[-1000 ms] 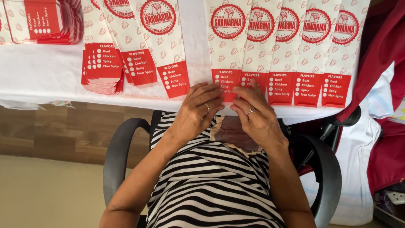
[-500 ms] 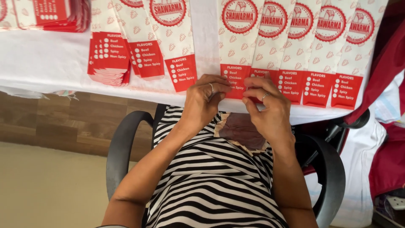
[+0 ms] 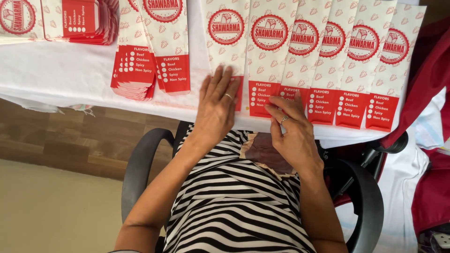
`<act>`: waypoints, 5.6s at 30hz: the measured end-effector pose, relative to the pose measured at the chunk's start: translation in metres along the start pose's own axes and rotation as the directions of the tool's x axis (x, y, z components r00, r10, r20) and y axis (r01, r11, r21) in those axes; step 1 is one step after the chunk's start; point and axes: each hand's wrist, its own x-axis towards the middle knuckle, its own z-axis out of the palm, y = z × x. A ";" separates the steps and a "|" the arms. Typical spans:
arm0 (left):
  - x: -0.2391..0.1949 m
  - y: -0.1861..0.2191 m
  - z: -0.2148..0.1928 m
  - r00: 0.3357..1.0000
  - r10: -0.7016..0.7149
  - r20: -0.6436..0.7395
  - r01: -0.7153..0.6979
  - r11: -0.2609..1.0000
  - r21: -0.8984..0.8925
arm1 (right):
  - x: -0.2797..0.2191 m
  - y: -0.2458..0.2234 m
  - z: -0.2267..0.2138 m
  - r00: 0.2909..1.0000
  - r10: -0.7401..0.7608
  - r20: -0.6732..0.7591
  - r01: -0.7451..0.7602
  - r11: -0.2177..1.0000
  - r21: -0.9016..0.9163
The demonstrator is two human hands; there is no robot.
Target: The person sorts paper shawarma bags by hand, applies glue to the edges of the bags using a bottle, and presses the edges together to seal them before stacking them on a table.
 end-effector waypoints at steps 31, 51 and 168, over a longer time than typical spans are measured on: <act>-0.019 -0.017 -0.024 0.977 0.182 -0.114 -0.209 0.928 -0.307 | 0.012 -0.019 0.037 0.968 -0.232 -0.092 0.237 0.970 0.054; -0.016 -0.002 -0.018 0.970 -0.222 -0.096 0.150 0.863 -0.482 | 0.035 -0.024 0.030 0.997 -0.065 -0.033 0.069 0.986 0.154; 0.003 -0.120 -0.069 0.942 0.103 -0.319 0.074 0.864 0.497 | 0.048 -0.041 0.079 0.995 -0.083 -0.056 0.093 0.975 0.201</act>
